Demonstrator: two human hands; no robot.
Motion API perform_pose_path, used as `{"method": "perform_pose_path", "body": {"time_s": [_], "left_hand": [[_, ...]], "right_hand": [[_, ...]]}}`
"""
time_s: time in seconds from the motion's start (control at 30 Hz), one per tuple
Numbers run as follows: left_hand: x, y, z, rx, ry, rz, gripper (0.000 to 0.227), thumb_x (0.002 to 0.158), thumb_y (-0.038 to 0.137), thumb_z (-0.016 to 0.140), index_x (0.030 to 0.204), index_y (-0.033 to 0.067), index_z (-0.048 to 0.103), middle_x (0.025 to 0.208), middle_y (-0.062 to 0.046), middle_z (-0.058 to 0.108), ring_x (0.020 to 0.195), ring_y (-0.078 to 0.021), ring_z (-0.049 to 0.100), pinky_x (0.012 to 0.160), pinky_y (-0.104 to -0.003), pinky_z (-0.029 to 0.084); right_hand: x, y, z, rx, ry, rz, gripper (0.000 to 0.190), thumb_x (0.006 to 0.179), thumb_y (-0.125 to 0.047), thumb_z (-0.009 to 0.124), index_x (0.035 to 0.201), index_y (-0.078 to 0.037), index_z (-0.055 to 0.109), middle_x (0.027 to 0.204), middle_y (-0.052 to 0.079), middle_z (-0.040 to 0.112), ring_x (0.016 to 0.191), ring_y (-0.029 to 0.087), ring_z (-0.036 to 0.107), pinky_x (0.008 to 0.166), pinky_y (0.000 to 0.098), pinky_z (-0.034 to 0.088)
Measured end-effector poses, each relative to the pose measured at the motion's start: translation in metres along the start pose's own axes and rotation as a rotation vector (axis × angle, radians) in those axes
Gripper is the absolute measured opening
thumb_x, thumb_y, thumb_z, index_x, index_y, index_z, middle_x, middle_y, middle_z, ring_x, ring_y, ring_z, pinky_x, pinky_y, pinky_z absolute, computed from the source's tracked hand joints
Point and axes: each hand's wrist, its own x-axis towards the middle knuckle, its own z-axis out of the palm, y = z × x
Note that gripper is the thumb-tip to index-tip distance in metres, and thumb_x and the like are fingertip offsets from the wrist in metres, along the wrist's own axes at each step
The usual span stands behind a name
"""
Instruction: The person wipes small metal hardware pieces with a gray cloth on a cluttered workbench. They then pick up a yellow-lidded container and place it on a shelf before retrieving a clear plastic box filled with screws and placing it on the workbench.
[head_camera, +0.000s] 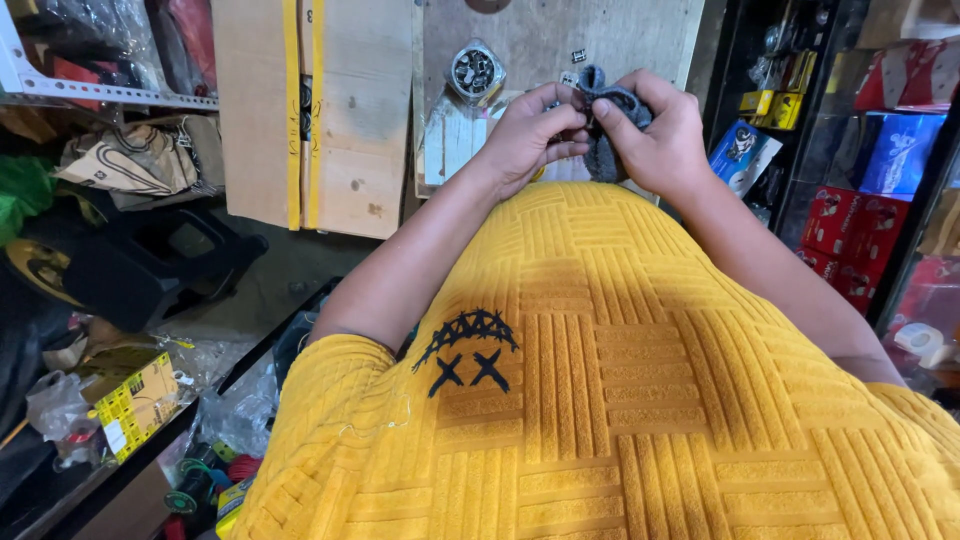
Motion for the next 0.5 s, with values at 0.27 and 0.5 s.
{"method": "perform_pose_path", "body": {"time_s": [0.27, 0.5], "left_hand": [[0.008, -0.008, -0.002, -0.033, 0.016, 0.08, 0.016, 0.085, 0.006, 0.081, 0.097, 0.0074, 0.072, 0.091, -0.005, 0.071, 0.078, -0.0131, 0.07, 0.077, -0.026, 0.066], [0.019, -0.025, -0.009, 0.003, 0.008, 0.133, 0.014, 0.084, 0.006, 0.082, 0.091, 0.0064, 0.071, 0.083, -0.005, 0.068, 0.069, -0.0147, 0.065, 0.064, -0.026, 0.06]], "right_hand": [[0.008, -0.012, -0.012, 0.223, -0.07, -0.131, 0.052, 0.117, -0.04, 0.039, 0.132, 0.005, 0.059, 0.12, 0.014, 0.061, 0.111, 0.024, 0.056, 0.096, 0.0374, 0.044], [0.005, 0.015, 0.006, 0.135, -0.013, 0.057, 0.005, 0.108, -0.004, 0.061, 0.108, -0.003, 0.066, 0.097, 0.004, 0.062, 0.086, 0.015, 0.054, 0.075, 0.0303, 0.045]]}}
